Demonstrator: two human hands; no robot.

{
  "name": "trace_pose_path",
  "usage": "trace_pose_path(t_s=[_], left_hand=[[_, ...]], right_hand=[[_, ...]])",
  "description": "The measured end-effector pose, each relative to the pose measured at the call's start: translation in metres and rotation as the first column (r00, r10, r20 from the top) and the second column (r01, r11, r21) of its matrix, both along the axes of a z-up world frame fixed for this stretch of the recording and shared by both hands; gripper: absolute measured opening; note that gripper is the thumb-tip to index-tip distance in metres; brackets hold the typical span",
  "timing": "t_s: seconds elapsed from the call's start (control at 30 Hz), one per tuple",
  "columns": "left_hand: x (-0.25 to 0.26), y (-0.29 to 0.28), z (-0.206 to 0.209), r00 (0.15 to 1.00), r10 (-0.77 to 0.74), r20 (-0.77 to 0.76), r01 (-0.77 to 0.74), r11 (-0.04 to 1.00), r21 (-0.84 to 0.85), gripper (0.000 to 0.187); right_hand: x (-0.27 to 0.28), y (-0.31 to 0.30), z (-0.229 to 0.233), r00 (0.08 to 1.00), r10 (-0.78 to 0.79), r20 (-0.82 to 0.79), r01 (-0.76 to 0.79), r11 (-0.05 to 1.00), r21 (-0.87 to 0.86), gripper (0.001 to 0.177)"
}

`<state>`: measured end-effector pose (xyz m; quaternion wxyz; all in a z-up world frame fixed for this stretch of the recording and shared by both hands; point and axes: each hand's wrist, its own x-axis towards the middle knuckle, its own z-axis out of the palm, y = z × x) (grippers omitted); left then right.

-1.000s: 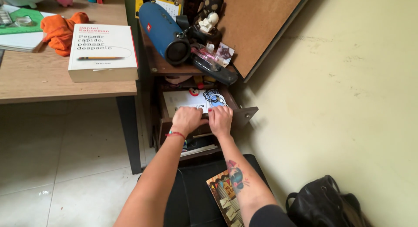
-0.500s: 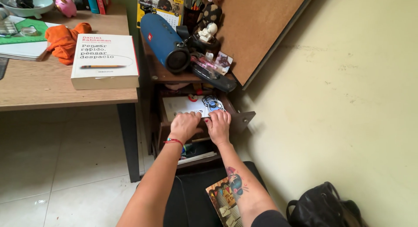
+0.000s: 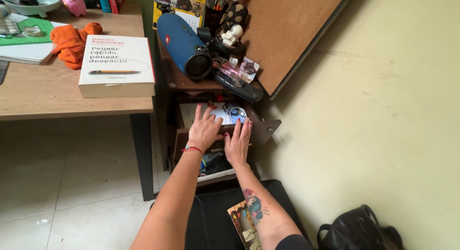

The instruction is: The recorder searches through and organizes items in multiple desk drawers, eventually picking up and checking a stapler.

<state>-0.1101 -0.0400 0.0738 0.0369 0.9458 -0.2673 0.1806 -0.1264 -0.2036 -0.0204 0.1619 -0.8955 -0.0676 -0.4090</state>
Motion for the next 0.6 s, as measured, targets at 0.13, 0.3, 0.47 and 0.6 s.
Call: trace_pose_path(t_s=[0.13, 0.3, 0.47, 0.6], left_hand=[[0.009, 0.001, 0.007, 0.999, 0.039, -0.018, -0.039, 0.999, 0.011, 0.068], [0.026, 0.008, -0.013, 0.970, 0.168, 0.175, -0.157, 0.985, -0.073, 0.099], [0.066, 0.030, -0.061, 0.864, 0.263, 0.430, -0.265, 0.963, -0.056, 0.084], [0.069, 0.053, -0.019, 0.926, 0.281, 0.253, -0.243, 0.955, -0.171, 0.090]], right_hand=[[0.011, 0.018, -0.024, 1.000, 0.005, -0.014, -0.004, 0.994, 0.106, 0.080], [0.040, 0.034, -0.024, 0.986, 0.102, -0.135, -0.063, 0.963, 0.262, 0.091], [0.068, 0.024, -0.012, 0.961, 0.191, -0.199, -0.139, 0.958, 0.250, 0.098], [0.092, 0.019, -0.013, 0.936, 0.256, -0.241, -0.188, 0.944, 0.273, 0.100]])
